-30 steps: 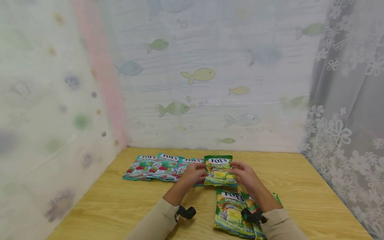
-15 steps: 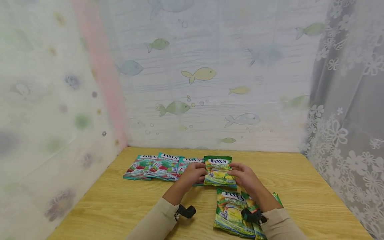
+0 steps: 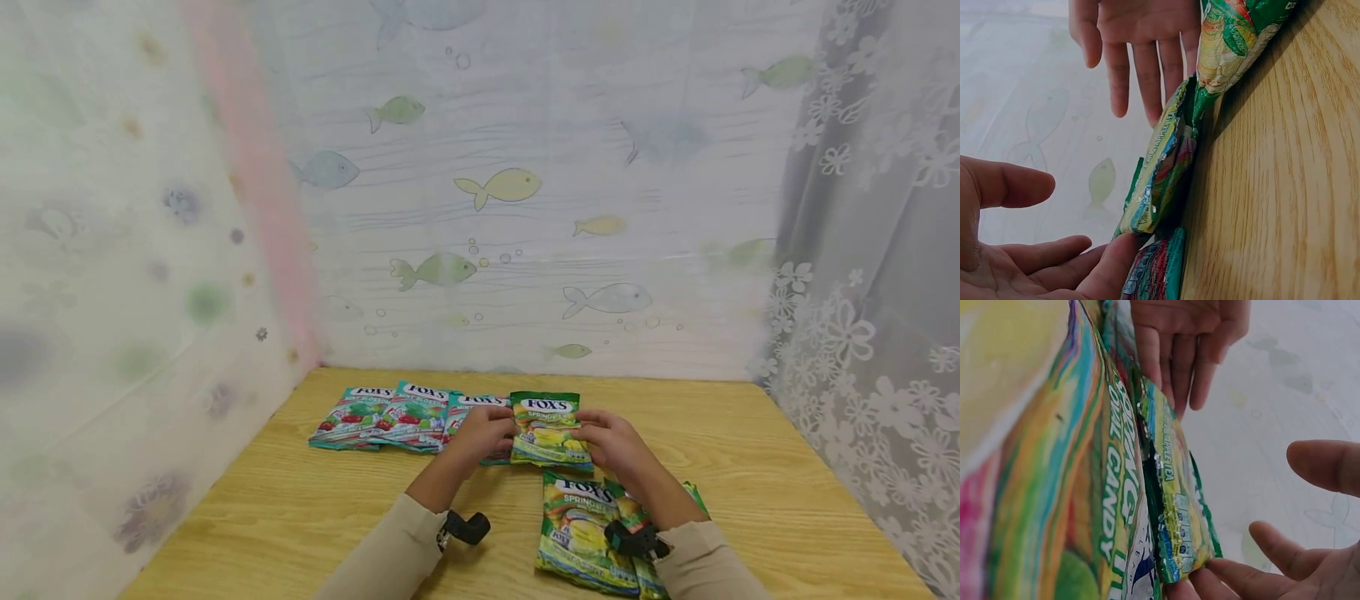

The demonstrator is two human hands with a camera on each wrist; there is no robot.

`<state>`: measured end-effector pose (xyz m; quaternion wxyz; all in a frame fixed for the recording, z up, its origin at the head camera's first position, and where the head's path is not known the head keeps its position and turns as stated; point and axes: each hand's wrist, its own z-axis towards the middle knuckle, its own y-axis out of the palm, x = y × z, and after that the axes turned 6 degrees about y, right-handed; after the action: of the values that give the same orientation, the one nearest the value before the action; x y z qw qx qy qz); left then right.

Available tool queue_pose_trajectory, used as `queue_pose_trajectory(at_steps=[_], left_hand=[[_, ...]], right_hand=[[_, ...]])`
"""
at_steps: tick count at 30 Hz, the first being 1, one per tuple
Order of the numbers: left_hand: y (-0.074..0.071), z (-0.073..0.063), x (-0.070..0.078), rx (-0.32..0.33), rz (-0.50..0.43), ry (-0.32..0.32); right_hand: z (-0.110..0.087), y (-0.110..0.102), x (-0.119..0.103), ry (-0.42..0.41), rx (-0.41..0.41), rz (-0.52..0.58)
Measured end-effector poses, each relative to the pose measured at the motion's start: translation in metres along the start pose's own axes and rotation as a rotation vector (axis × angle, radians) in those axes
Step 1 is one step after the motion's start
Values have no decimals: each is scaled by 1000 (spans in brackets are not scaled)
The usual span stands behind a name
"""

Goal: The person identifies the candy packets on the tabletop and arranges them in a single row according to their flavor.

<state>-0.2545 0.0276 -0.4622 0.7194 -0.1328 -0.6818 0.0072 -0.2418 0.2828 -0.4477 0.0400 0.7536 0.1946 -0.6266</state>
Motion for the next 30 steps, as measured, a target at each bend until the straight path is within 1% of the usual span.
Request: queue_pose_trajectory(at_steps=[4, 11, 16, 23, 30], left_hand=[[0, 0, 1, 2, -1, 0], [0, 1, -1, -11, -15, 13], [1, 3, -3, -10, -22, 8], [3, 4, -3, -9, -6, 8], [1, 0, -2, -12, 12, -2]], right_hand=[[0, 1, -1, 4, 4, -12], [1, 1, 1, 8, 14, -47], [1, 0, 2, 10, 17, -50], [0, -1, 0, 16, 20, -66], [1, 0, 0, 8, 12, -74]])
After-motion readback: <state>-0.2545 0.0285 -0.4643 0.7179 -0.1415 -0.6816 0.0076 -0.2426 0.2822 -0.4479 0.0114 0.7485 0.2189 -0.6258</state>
